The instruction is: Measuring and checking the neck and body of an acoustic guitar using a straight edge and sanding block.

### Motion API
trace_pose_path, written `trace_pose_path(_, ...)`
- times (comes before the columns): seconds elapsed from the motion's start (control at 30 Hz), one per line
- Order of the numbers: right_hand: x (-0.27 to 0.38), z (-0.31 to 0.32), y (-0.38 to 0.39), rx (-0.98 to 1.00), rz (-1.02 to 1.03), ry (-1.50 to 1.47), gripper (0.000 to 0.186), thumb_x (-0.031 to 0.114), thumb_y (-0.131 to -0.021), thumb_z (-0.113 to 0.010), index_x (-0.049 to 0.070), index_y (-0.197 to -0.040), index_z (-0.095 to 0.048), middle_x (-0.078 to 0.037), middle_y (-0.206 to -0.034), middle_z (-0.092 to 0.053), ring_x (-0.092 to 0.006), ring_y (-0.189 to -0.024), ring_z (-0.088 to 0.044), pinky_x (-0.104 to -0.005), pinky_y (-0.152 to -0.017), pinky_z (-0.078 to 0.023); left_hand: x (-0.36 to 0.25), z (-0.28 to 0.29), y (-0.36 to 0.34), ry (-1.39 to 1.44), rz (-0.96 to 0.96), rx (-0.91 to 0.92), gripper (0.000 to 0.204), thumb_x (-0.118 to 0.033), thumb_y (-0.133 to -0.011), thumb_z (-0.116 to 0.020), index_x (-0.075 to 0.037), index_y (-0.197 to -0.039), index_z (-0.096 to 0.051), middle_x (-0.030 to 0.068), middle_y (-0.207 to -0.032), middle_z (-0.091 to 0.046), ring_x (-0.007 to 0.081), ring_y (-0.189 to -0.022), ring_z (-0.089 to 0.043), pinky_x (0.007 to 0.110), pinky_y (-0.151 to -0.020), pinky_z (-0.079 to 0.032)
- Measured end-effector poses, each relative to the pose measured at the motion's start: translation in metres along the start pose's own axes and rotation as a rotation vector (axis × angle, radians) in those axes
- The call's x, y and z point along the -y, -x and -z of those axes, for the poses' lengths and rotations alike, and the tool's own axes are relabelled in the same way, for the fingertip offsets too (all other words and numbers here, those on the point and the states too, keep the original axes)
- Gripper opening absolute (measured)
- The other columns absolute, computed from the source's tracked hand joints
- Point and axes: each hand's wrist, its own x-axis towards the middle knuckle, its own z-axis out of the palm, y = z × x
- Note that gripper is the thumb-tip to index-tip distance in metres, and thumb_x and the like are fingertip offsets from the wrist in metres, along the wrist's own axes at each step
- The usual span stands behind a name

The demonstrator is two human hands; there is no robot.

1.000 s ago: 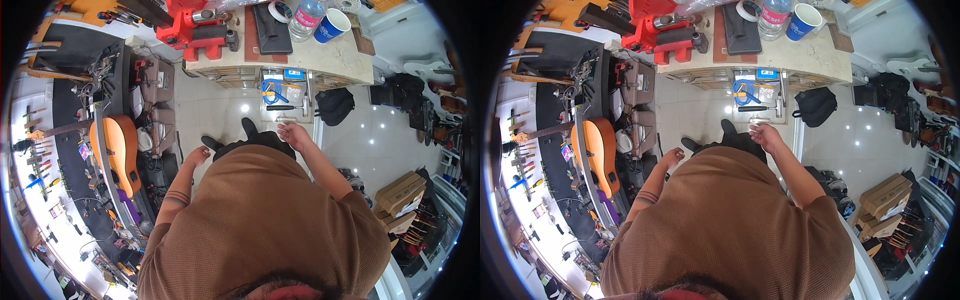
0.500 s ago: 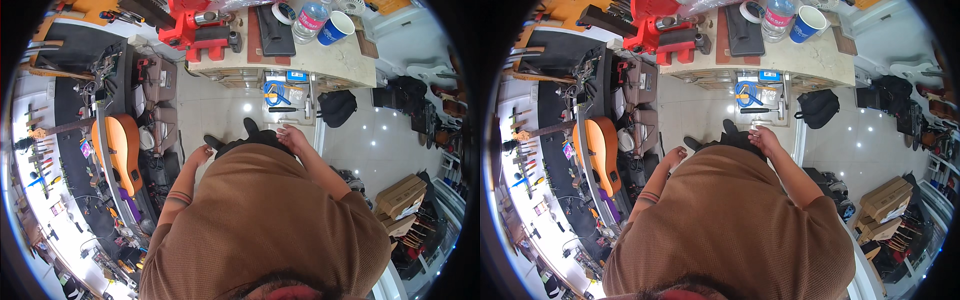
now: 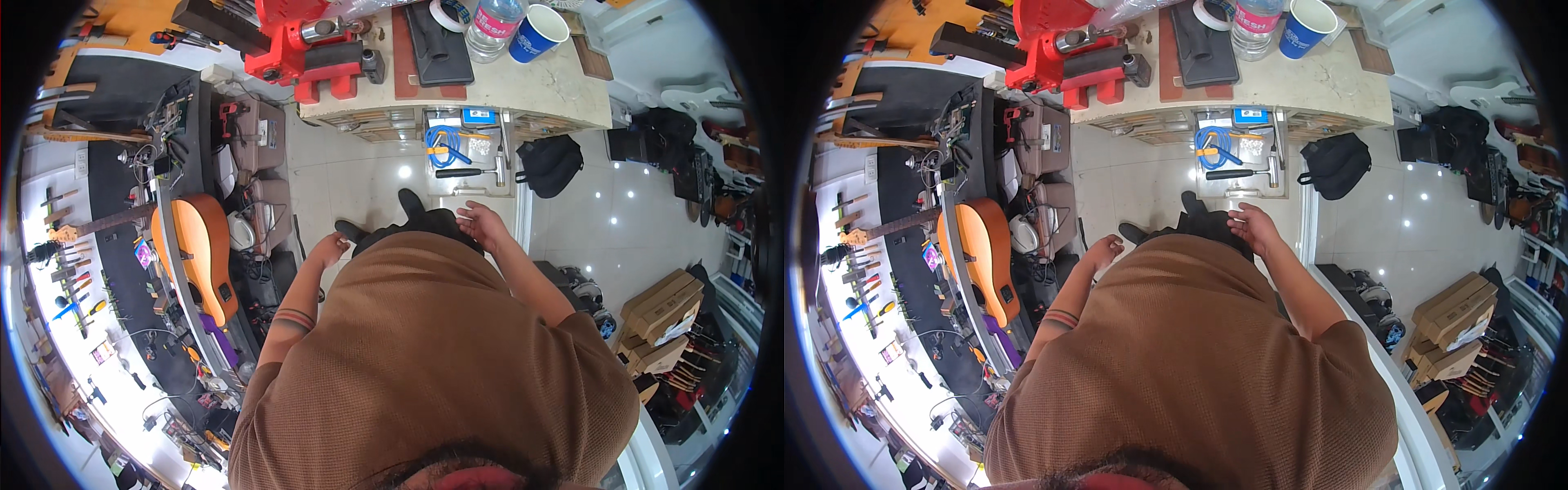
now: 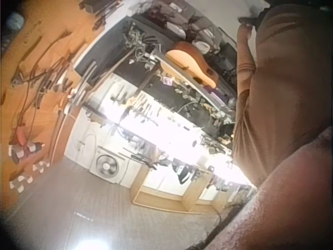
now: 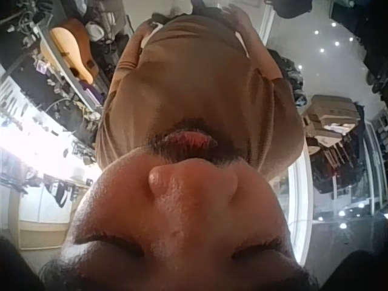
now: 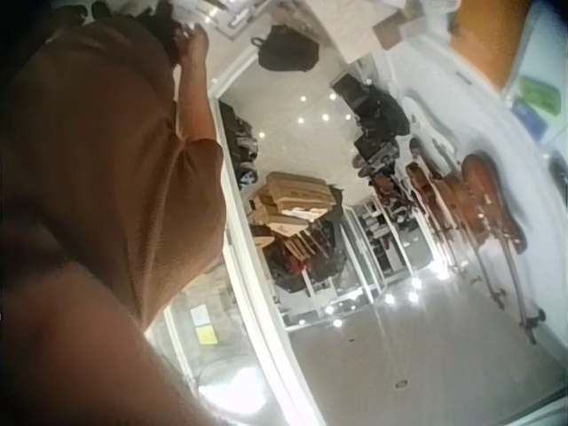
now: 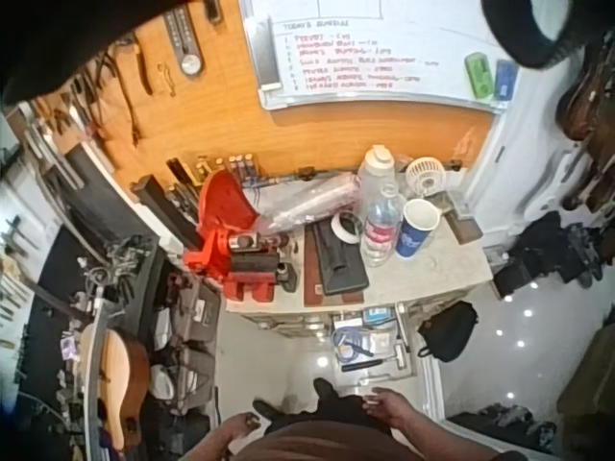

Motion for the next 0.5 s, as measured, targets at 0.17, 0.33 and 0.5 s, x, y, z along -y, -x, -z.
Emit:
trace_pose_path(0.17,-0.003,0.007,0.005,0.005,0.003,0.016,0.052,0.008,-0.102,-0.052,0.000,-0.153,-0.046,-0.014,-0.126,-0.069,-0.0255,-0.106,-0.070,-0.0389,-0.089,-0.058,-0.004,0.001,-0.001,-0.038,-0.030,-0.016,0.039,-0.028,-0.101,-0.067,-0.003,-0.131,-0.065,0.0217,-0.113,-0.076,0.0372,-0.111,-0.072,0.043,-0.097,-0.055)
trace_pose_path(0.33,-0.003,0.007,0.005,-0.015,0.001,0.030,0.051,0.008,-0.101,-0.052,0.000,-0.151,-0.048,-0.013,-0.126,-0.069,-0.0251,-0.106,-0.070,-0.0389,-0.089,-0.058,0.000,0.000,-0.002,0.017,0.004,0.022,0.041,-0.028,-0.101,-0.067,-0.002,-0.133,-0.065,0.0220,-0.114,-0.076,0.0374,-0.111,-0.072,0.043,-0.097,-0.055)
trace_pose_path(0.5,0.008,-0.002,0.001,-0.021,0.057,0.015,0.047,0.010,-0.100,-0.055,-0.001,-0.145,-0.052,-0.013,-0.124,-0.070,-0.0253,-0.104,-0.071,-0.0375,-0.087,-0.058,0.006,-0.003,0.005,-0.002,-0.003,0.007,0.042,-0.029,-0.101,-0.067,-0.003,-0.134,-0.065,0.0227,-0.116,-0.076,0.0385,-0.113,-0.072,0.044,-0.098,-0.054)
